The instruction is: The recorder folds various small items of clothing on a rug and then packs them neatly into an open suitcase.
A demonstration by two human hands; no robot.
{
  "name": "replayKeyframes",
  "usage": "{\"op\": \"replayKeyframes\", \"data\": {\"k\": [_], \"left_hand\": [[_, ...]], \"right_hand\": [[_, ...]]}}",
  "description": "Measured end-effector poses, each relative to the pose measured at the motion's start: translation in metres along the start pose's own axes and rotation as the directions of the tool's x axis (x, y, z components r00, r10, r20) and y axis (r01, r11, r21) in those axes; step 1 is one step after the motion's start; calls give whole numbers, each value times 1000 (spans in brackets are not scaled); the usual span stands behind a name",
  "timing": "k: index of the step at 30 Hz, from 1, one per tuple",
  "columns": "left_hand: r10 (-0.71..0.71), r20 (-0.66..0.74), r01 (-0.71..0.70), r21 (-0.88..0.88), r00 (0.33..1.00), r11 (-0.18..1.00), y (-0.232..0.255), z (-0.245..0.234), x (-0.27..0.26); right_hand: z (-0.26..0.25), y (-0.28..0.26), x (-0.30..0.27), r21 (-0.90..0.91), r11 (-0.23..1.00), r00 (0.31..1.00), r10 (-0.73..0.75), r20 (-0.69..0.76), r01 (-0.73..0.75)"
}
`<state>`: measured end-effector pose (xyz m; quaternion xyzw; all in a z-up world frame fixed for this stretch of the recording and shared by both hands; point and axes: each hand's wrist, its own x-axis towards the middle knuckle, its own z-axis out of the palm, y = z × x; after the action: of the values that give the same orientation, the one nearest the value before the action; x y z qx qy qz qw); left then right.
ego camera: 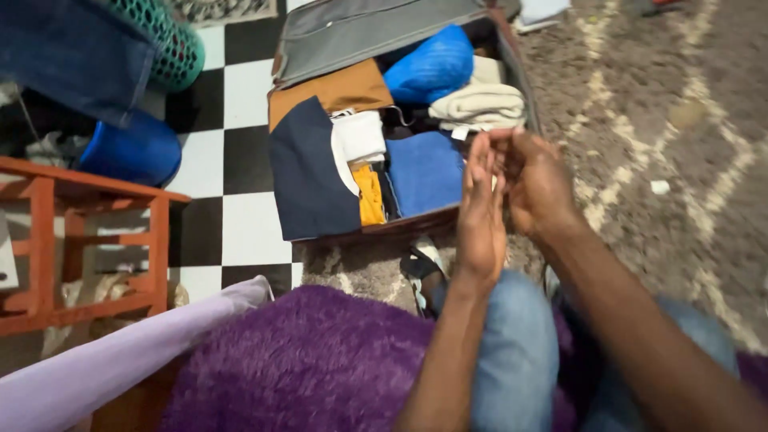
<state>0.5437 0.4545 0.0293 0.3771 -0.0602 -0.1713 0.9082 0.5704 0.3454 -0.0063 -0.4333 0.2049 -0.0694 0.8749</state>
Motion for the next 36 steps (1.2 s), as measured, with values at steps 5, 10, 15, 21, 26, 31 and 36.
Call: {"op": "replayKeyframes", "data": {"k": [5, 10, 15, 21, 26, 31, 36], "left_hand": [[-84, -198, 133, 246, 977, 960, -11, -51, 28], [-133, -277, 224, 328, 952, 918, 15, -86, 47], [-90, -109, 142, 784, 990, 604, 117, -22, 24], [36, -26, 13, 945, 999, 327, 94, -50, 23], [-131, -147, 174, 957, 980, 233, 83, -46, 20], [-157, -125, 150, 976, 980, 155, 91, -75, 38], [-32, -419, 390, 867, 907, -309, 125, -169, 69]], "right_hand": [[41, 37, 33, -47, 988, 989, 146, -2, -146], [77, 65, 44, -185, 981, 997, 62, 41, -53], [112, 38, 13, 9, 975, 954, 217, 209, -224], [84, 56, 17, -301, 953, 915, 110, 387, 12], [45, 56, 20, -529, 848, 962, 140, 236, 6], [71, 25, 5, -627, 779, 945, 220, 244, -19], [98, 8, -1, -647, 750, 936, 312, 160, -139]]}}
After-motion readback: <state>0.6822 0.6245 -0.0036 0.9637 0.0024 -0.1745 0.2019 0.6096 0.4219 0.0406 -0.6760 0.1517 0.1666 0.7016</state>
